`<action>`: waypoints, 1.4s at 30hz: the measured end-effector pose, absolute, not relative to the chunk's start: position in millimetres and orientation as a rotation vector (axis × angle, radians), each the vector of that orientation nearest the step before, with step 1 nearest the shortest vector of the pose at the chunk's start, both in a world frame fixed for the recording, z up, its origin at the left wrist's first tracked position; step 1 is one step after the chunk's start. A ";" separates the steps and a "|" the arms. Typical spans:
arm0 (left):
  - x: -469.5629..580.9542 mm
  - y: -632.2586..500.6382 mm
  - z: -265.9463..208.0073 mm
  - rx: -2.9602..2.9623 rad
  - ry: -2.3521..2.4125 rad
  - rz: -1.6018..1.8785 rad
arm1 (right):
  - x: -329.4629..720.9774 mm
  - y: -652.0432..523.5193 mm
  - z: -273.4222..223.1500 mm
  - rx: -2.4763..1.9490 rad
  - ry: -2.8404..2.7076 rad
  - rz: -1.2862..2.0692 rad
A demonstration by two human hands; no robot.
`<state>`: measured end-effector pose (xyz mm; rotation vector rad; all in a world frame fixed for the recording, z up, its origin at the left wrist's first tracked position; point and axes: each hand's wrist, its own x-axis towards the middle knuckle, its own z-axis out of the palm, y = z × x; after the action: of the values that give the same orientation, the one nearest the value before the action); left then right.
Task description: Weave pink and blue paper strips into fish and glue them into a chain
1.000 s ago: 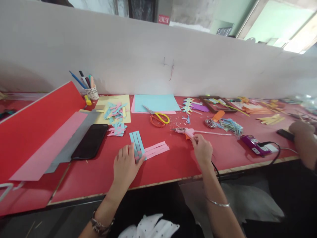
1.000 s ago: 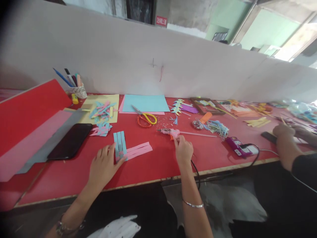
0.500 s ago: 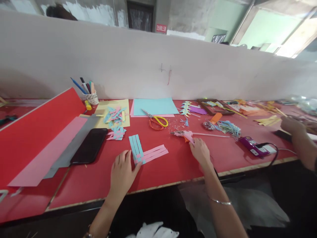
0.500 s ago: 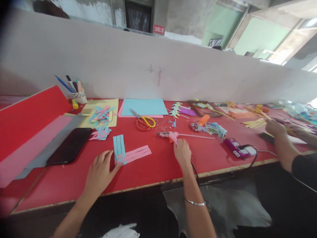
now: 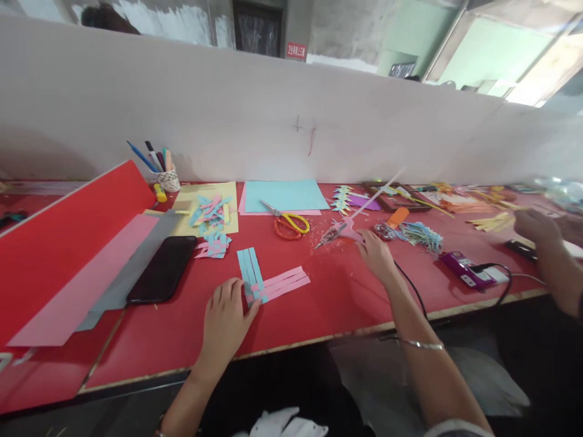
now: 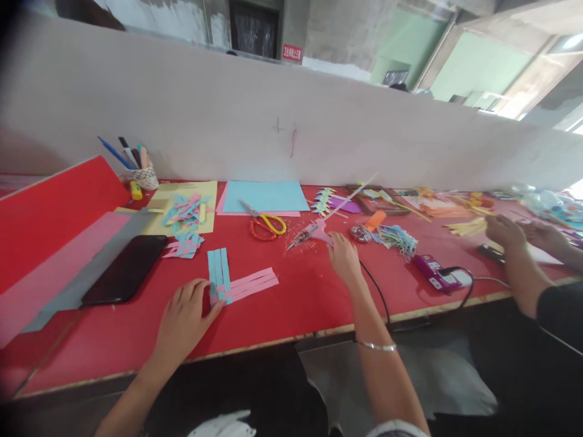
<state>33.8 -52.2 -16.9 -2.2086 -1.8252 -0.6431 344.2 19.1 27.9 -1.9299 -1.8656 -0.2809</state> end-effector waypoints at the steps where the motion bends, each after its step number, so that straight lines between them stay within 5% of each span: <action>1: 34.0 -52.4 -16.0 -2.215 -1.828 -0.630 | 347.6 28.3 27.3 -1.927 -1.886 -0.252; 14: 28.5 -55.1 -17.3 -2.312 -1.746 -0.504 | 349.6 67.2 35.2 -1.866 -1.959 0.004; 27: 10.3 -56.8 6.5 -2.630 -1.942 -0.158 | 210.1 55.7 52.2 -1.217 -2.535 0.571; 42: -11.8 40.3 23.4 -2.838 -1.934 -0.630 | 193.7 45.5 24.8 -1.194 -2.756 0.425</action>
<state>-11.8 40.3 23.4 -2.8380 -1.9343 -0.6299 193.7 45.5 24.8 -1.1944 -2.7561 0.4254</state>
